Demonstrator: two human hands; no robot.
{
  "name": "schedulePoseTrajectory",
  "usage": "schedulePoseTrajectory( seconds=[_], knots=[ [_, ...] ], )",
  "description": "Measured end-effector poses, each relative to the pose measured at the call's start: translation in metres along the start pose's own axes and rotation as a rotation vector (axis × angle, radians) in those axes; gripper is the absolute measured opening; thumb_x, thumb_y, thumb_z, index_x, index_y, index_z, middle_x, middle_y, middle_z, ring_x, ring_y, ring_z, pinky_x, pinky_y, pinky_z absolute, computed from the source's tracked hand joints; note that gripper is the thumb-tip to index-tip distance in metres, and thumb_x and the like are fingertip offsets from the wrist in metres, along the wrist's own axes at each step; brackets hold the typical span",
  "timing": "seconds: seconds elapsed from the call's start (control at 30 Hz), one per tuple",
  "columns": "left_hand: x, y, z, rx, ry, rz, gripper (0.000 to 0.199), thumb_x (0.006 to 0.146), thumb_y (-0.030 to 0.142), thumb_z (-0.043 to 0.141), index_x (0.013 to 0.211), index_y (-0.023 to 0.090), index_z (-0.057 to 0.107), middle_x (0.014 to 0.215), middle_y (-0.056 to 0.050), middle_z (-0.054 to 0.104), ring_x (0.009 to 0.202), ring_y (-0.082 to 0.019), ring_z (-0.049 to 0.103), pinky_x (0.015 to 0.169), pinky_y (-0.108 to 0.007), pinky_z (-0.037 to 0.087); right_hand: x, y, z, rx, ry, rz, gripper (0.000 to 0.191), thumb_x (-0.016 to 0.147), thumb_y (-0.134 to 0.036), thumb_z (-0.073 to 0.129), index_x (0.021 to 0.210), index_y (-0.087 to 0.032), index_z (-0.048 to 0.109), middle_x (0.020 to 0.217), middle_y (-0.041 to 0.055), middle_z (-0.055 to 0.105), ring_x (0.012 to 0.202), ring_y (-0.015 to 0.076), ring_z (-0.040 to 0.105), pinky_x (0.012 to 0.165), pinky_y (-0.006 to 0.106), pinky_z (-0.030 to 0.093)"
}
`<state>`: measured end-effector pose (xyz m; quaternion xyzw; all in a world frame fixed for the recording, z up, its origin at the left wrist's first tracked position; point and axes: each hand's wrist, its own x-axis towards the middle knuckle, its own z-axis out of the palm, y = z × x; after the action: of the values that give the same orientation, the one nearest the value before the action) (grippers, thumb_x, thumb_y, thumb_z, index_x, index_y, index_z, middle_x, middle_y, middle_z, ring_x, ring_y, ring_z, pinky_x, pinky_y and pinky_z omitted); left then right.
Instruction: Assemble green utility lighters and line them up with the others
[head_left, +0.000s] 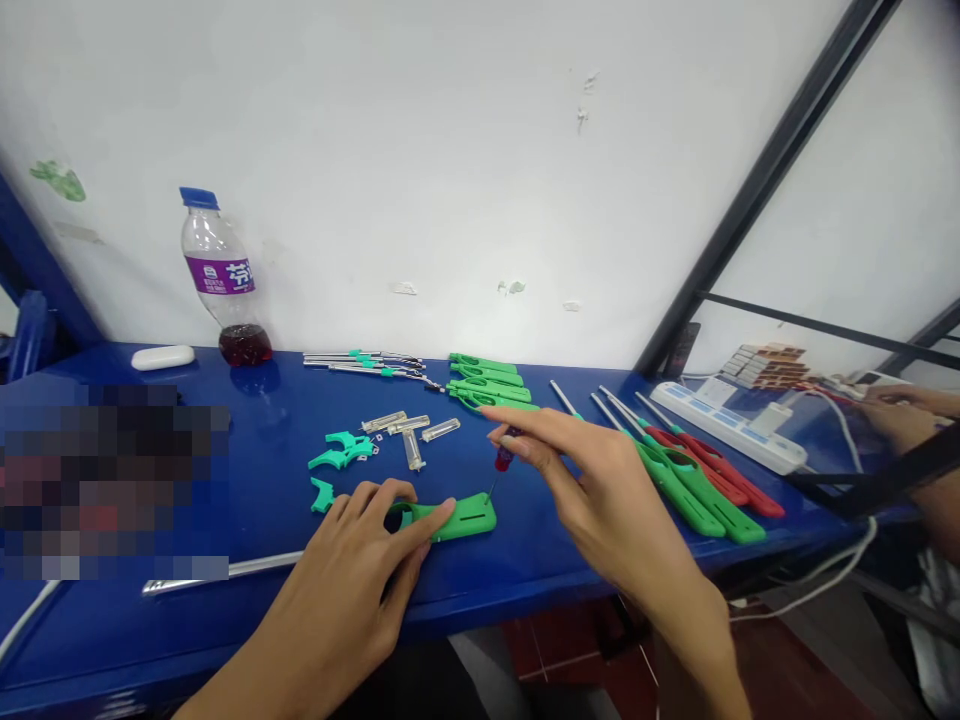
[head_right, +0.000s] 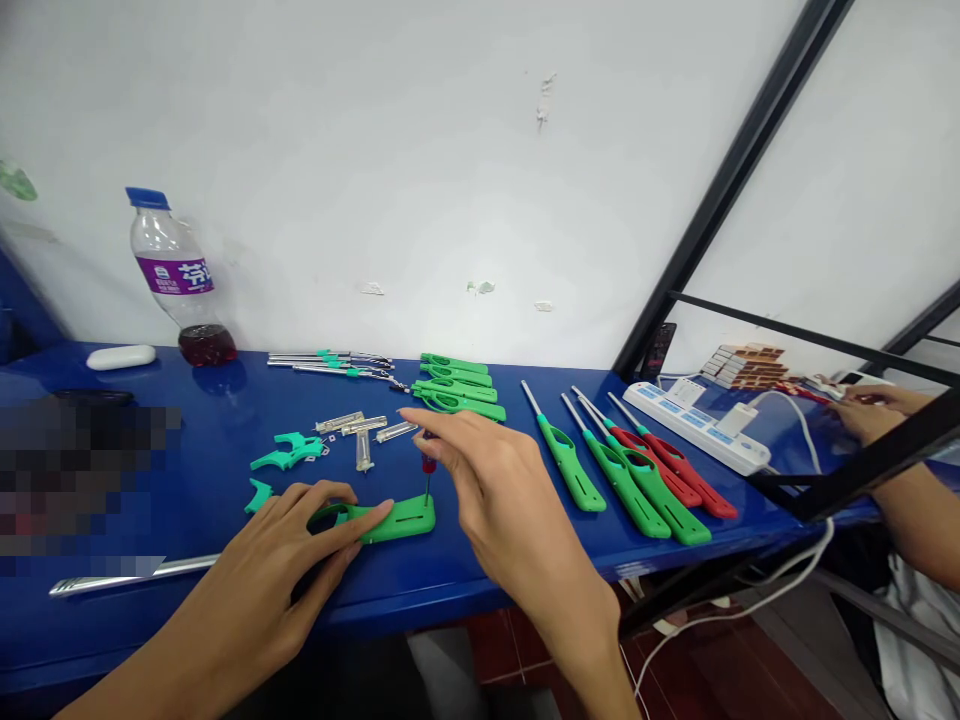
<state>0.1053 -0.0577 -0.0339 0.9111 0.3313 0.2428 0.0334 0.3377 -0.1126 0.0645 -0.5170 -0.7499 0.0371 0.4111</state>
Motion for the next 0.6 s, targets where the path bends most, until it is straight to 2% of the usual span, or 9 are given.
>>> schedulePoseTrajectory(
  seconds=[0.13, 0.2, 0.23, 0.3, 0.37, 0.4, 0.47, 0.6],
  knots=[
    [-0.002, -0.001, 0.002, 0.013, 0.034, 0.019, 0.048, 0.105, 0.02, 0.048, 0.147, 0.041, 0.057, 0.125, -0.008, 0.062, 0.11, -0.032, 0.059, 0.09, -0.052, 0.051, 0.007, -0.001, 0.012, -0.272, 0.09, 0.078, 0.023, 0.108, -0.029, 0.057, 0.125, -0.028, 0.071, 0.096, 0.0046, 0.07, 0.081, 0.0226, 0.068, 0.074, 0.036, 0.054],
    [-0.003, -0.001, 0.002, 0.019, 0.04, 0.025, 0.048, 0.105, 0.02, 0.048, 0.147, 0.041, 0.057, 0.125, -0.008, 0.062, 0.11, -0.032, 0.059, 0.089, -0.052, 0.051, 0.007, -0.001, 0.012, -0.335, 0.094, 0.106, 0.024, 0.109, -0.035, 0.053, 0.12, -0.027, 0.074, 0.094, 0.0057, 0.066, 0.074, 0.0222, 0.065, 0.07, 0.037, 0.053],
    [-0.003, -0.002, 0.002, 0.02, 0.041, 0.024, 0.048, 0.105, 0.02, 0.048, 0.147, 0.041, 0.057, 0.125, -0.008, 0.062, 0.11, -0.033, 0.059, 0.089, -0.052, 0.051, 0.006, -0.001, 0.01, -0.322, 0.08, 0.105, 0.027, 0.11, -0.036, 0.051, 0.121, -0.027, 0.074, 0.098, 0.0067, 0.067, 0.077, 0.0225, 0.067, 0.074, 0.038, 0.055],
    [-0.003, -0.001, 0.001, 0.018, 0.04, 0.023, 0.048, 0.105, 0.02, 0.048, 0.148, 0.041, 0.057, 0.124, -0.008, 0.062, 0.11, -0.032, 0.059, 0.09, -0.052, 0.051, 0.0, -0.003, 0.003, -0.222, 0.013, 0.066, 0.032, 0.112, -0.033, 0.046, 0.135, -0.03, 0.068, 0.119, 0.0082, 0.068, 0.099, 0.0243, 0.07, 0.089, 0.04, 0.056],
    [-0.002, -0.001, 0.001, 0.009, 0.032, 0.024, 0.049, 0.105, 0.02, 0.047, 0.149, 0.04, 0.056, 0.125, -0.008, 0.061, 0.11, -0.032, 0.059, 0.09, -0.052, 0.051, -0.004, -0.004, -0.004, -0.091, -0.09, 0.01, 0.041, 0.113, -0.026, 0.041, 0.15, -0.034, 0.055, 0.139, 0.0052, 0.065, 0.125, 0.0233, 0.064, 0.105, 0.038, 0.052],
    [-0.002, -0.001, 0.001, 0.007, 0.028, 0.025, 0.049, 0.105, 0.02, 0.047, 0.149, 0.04, 0.055, 0.125, -0.008, 0.061, 0.11, -0.032, 0.059, 0.09, -0.052, 0.052, -0.005, -0.004, -0.006, -0.042, -0.124, -0.003, 0.045, 0.113, -0.022, 0.038, 0.154, -0.035, 0.05, 0.141, 0.0031, 0.065, 0.129, 0.0214, 0.062, 0.107, 0.037, 0.051],
    [-0.002, -0.001, 0.001, 0.011, 0.028, 0.021, 0.049, 0.105, 0.02, 0.048, 0.149, 0.041, 0.056, 0.125, -0.008, 0.062, 0.109, -0.031, 0.059, 0.09, -0.051, 0.052, -0.003, -0.003, -0.005, -0.008, -0.118, 0.008, 0.045, 0.112, -0.018, 0.038, 0.151, -0.035, 0.053, 0.131, 0.0012, 0.072, 0.118, 0.0191, 0.068, 0.1, 0.033, 0.054],
    [-0.003, 0.0, 0.0, 0.031, 0.032, 0.017, 0.049, 0.105, 0.02, 0.048, 0.148, 0.041, 0.057, 0.124, -0.008, 0.062, 0.109, -0.032, 0.06, 0.09, -0.052, 0.052, 0.006, 0.002, 0.007, -0.221, 0.037, 0.093, 0.018, 0.107, -0.032, 0.057, 0.11, -0.027, 0.074, 0.095, 0.0014, 0.076, 0.083, 0.022, 0.072, 0.081, 0.036, 0.056]
  ],
)
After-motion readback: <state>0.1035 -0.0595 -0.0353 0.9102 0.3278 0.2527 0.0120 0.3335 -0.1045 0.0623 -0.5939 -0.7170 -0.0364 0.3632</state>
